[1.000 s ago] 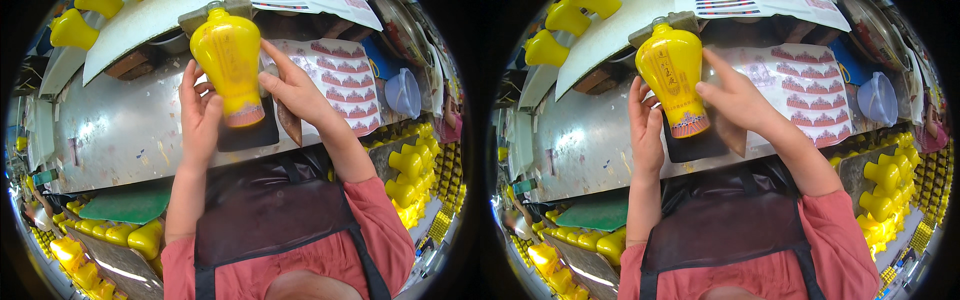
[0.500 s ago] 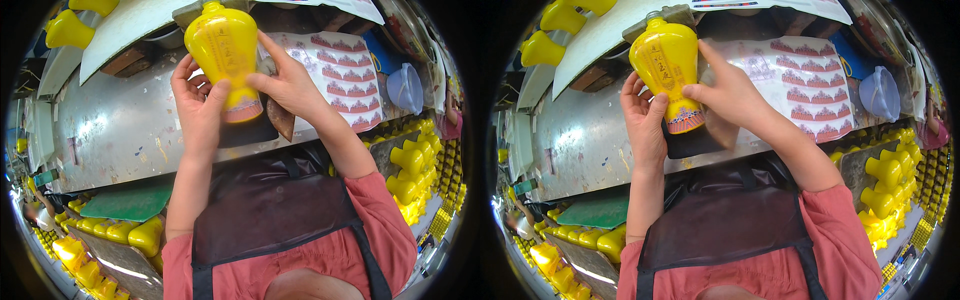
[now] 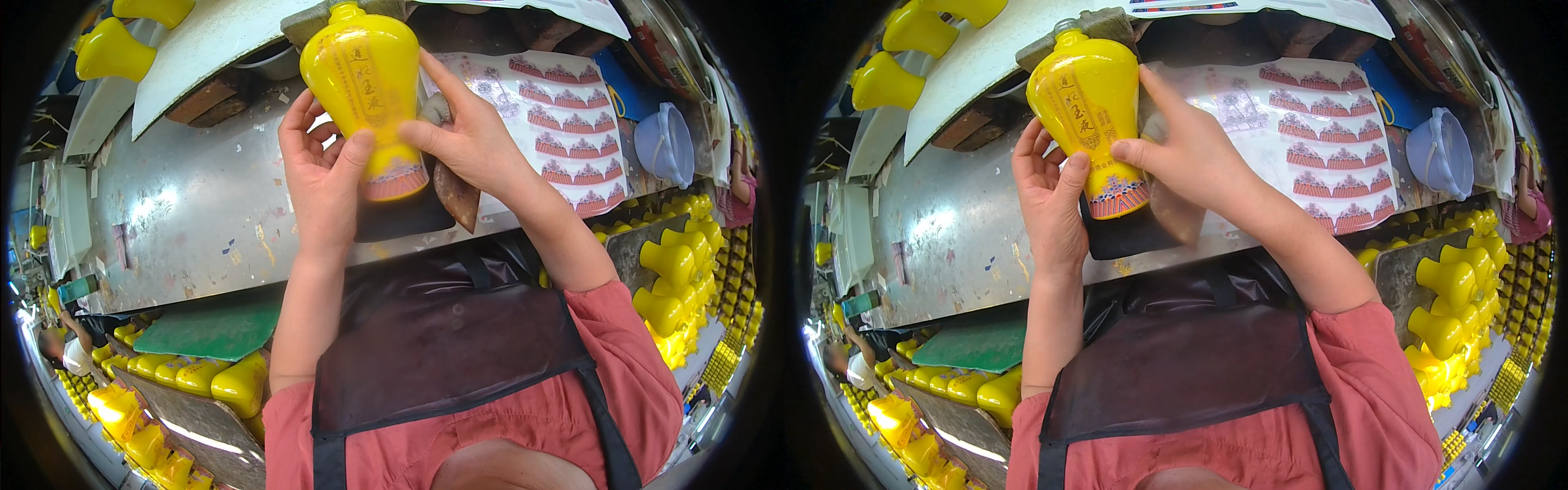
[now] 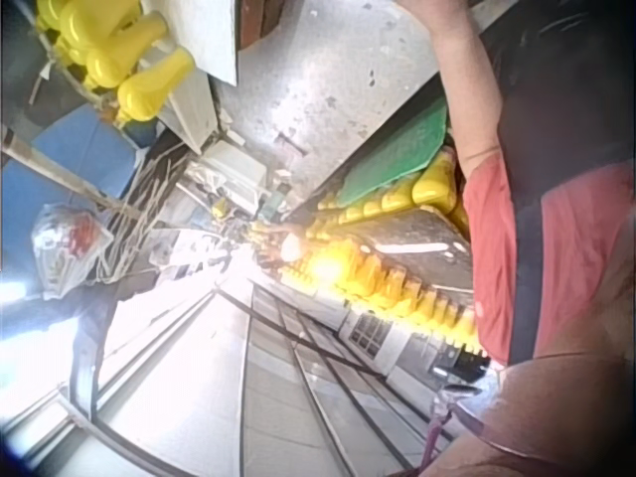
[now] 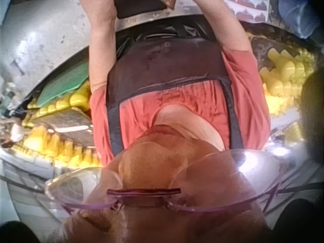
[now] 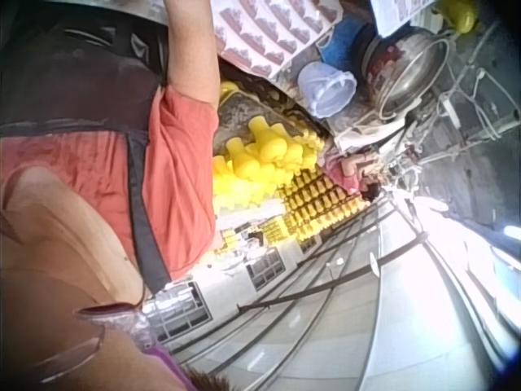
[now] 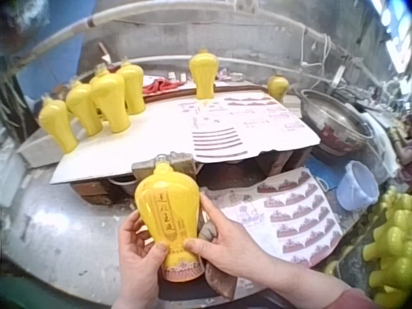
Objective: The person picks up a yellow plastic container, places it on a workbench, and applies a printed label to its side. The person smooths the label, rotates the container to check alignment, and repeats the process on a second container. Finished containers are set aside on the bench.
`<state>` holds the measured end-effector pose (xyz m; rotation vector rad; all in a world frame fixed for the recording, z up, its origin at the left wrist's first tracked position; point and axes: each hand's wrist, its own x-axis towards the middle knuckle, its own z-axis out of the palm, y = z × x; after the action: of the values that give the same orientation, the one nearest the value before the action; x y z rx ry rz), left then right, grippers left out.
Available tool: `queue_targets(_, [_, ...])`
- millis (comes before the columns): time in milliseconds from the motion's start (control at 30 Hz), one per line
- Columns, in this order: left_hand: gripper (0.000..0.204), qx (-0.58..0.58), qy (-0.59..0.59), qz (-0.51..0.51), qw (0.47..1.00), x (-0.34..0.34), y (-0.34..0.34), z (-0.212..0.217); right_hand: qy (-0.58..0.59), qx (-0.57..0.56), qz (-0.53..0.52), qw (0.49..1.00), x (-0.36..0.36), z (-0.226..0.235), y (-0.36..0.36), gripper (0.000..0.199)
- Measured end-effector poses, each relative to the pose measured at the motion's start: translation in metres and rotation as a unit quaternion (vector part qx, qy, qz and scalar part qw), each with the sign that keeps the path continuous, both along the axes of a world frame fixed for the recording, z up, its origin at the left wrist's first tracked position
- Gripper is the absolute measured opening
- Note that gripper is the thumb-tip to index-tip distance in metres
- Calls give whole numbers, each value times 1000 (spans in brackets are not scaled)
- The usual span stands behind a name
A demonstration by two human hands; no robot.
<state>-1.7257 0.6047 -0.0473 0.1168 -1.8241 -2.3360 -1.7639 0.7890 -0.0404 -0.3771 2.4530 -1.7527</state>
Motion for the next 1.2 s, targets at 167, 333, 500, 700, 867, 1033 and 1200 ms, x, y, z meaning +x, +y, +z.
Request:
queue_targets(167, [73, -2, -5, -8, 1000, 0, -2, 3, 9, 1, -8, 1000, 0, 0, 0, 88])
queue_targets(333, [72, 3, -5, -9, 1000, -1, -2, 3, 7, -23, -9, 1000, 0, 1, -1, 87])
queue_targets(500, [72, -3, -9, 0, 1000, -2, -1, 3, -7, 4, -13, 1000, 2, 1, -2, 87])
queue_targets(700, [72, -1, -4, 2, 1000, -3, -1, 3, 5, -27, -8, 1000, 0, -4, -2, 88])
queue_targets(867, [70, -15, -9, 3, 1000, -3, -1, 4, 11, 1, -14, 1000, 1, -2, -3, 88])
queue_targets(1033, [70, -4, -25, -1, 1000, -2, -2, 6, 18, 32, -23, 999, 5, 5, -5, 88])
queue_targets(1200, [70, 9, -20, 1, 1000, -3, -2, 5, 15, 17, -23, 999, 2, 6, -3, 87])
